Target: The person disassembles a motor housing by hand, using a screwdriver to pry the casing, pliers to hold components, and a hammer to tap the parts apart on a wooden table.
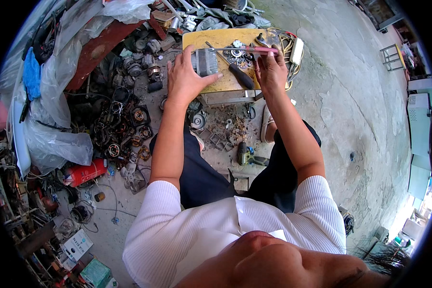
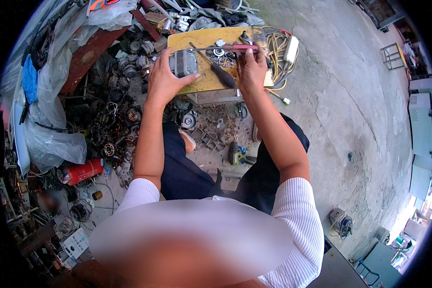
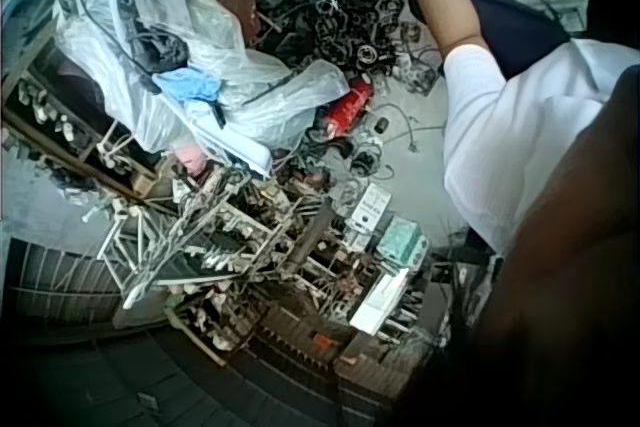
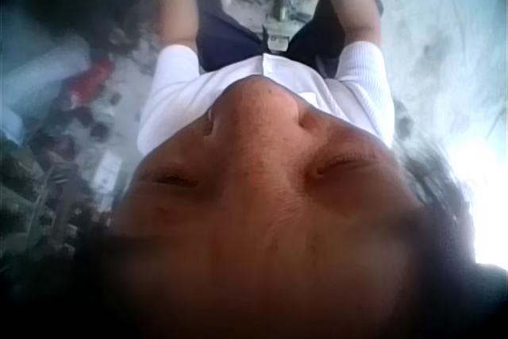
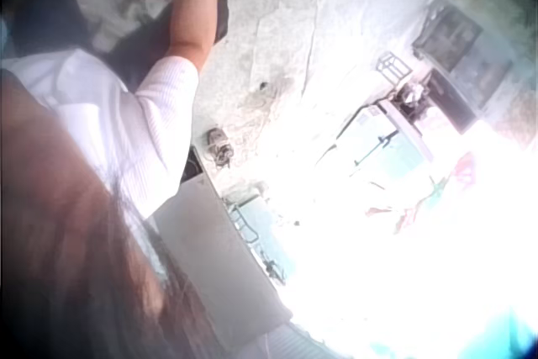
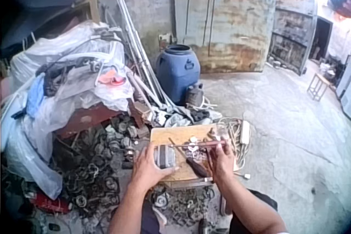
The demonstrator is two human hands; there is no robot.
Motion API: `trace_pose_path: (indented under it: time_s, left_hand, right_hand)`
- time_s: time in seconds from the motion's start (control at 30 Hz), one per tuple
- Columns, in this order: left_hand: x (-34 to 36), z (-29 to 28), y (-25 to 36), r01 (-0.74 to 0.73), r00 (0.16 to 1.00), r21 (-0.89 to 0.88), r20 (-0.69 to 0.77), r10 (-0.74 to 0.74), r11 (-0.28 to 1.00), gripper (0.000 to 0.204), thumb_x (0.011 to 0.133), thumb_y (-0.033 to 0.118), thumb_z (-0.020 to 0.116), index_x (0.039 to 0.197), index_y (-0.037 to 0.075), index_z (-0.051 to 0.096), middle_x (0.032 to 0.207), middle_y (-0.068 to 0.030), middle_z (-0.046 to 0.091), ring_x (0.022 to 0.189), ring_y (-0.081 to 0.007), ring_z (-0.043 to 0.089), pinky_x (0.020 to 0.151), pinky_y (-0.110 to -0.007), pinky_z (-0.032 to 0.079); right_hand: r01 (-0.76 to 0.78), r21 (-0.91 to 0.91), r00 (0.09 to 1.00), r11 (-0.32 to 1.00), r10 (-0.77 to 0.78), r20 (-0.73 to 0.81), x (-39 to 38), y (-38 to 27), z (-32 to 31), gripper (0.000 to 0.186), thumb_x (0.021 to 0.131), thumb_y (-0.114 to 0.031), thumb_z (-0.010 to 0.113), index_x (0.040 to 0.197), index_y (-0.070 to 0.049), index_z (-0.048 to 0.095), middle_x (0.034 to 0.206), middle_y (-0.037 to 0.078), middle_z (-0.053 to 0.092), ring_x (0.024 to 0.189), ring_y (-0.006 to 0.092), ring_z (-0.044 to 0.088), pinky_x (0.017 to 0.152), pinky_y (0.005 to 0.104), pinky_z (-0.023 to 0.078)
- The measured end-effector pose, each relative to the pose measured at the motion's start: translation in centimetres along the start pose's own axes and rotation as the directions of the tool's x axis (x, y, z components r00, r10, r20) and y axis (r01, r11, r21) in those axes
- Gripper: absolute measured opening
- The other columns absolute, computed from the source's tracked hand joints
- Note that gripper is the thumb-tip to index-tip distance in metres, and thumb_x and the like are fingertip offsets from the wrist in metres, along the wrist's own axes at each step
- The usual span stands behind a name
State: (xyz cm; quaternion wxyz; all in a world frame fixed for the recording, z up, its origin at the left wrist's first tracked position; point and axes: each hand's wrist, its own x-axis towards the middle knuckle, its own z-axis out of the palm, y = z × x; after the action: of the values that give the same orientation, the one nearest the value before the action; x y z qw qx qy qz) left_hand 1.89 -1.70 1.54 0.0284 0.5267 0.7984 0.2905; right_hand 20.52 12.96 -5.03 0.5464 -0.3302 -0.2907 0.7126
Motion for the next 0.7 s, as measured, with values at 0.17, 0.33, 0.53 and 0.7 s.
trace_pose_path:
  time_s: [0.17,0.33,0.53,0.7]
  left_hand:
    - [-0.1,0.0,0.0,0.015,1.000,0.008,0.008,-0.015,1.000,0.093,0.060,0.051,0.086,0.132,0.011,0.043,0.130,-0.0190,0.054,0.119,-0.0388,0.051,0.101,-0.047,0.041]
    - [0.0,0.1,0.1,-0.003,1.000,0.016,0.005,0.003,1.000,0.094,0.061,0.051,0.086,0.133,0.011,0.042,0.129,-0.0195,0.055,0.119,-0.0394,0.051,0.101,-0.047,0.040]
    - [-0.1,0.0,0.2,0.012,1.000,0.021,0.007,-0.012,1.000,0.095,0.061,0.051,0.086,0.134,0.011,0.042,0.130,-0.0192,0.054,0.121,-0.0392,0.050,0.102,-0.047,0.040]
    - [0.0,0.1,0.0,-0.001,1.000,0.023,0.017,0.001,1.000,0.094,0.061,0.050,0.086,0.134,0.011,0.042,0.130,-0.0191,0.054,0.120,-0.0391,0.050,0.102,-0.047,0.040]
  right_hand:
    - [-0.027,-0.028,0.998,0.999,0.025,-0.059,-2.1,-2.2,2.6,0.038,0.100,-0.018,0.056,0.136,-0.012,0.047,0.114,0.002,0.059,0.090,0.0108,0.060,0.074,0.0266,0.051]
    - [0.010,-0.014,1.000,1.000,-0.010,-0.003,-0.4,-0.7,0.4,0.040,0.099,-0.023,0.059,0.136,-0.015,0.046,0.115,0.002,0.060,0.100,0.0140,0.061,0.079,0.0294,0.050]
    - [-0.012,0.048,1.000,0.999,0.013,-0.027,-1.8,-1.9,2.3,0.039,0.100,-0.016,0.056,0.137,-0.012,0.046,0.114,0.002,0.058,0.093,0.0119,0.060,0.077,0.0249,0.050]
    - [0.018,0.013,1.000,1.000,-0.018,0.002,-0.8,-0.9,0.8,0.039,0.100,-0.017,0.056,0.137,-0.013,0.044,0.117,0.003,0.058,0.098,0.0138,0.060,0.079,0.0280,0.050]
